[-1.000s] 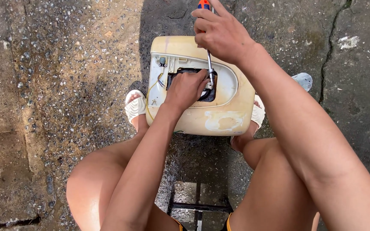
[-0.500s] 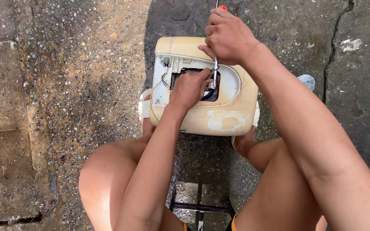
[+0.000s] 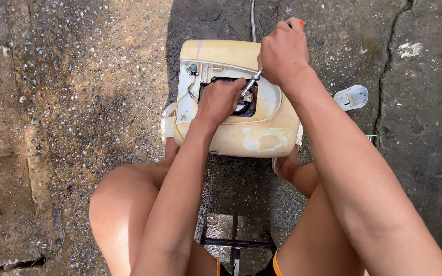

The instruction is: The person is repairing a beige appliance, likely a water heater, by installing a heating element and securing it with a metal plate. They use a screwdriver to tighten the screws and ensure the component is firmly attached.

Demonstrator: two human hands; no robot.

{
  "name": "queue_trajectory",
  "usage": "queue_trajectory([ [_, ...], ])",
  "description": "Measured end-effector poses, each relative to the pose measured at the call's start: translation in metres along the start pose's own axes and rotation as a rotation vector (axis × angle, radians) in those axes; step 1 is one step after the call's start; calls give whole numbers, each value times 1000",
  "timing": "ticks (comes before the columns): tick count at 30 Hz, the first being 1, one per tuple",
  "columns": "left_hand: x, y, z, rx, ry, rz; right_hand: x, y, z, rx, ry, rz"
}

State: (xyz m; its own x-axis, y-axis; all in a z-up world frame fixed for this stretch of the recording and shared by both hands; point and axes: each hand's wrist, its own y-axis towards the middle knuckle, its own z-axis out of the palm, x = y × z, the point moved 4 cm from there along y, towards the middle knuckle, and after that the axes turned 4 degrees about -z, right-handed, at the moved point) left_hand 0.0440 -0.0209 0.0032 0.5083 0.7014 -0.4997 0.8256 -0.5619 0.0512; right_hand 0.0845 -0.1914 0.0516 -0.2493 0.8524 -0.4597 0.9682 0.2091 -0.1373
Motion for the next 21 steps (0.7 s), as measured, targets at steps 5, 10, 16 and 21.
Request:
queue_trajectory([
  [5, 0, 3, 1, 1, 99, 61, 2, -31, -5, 113, 107, 244],
  [10, -2, 2, 9, -30, 133, 93, 1, -48, -6, 303, 180, 411],
  [16, -5, -3, 12, -45, 117, 69, 4, -60, 13, -16, 322, 305],
  [21, -7, -3, 15, -229, 165, 239, 1, -58, 13, -126, 520, 119],
])
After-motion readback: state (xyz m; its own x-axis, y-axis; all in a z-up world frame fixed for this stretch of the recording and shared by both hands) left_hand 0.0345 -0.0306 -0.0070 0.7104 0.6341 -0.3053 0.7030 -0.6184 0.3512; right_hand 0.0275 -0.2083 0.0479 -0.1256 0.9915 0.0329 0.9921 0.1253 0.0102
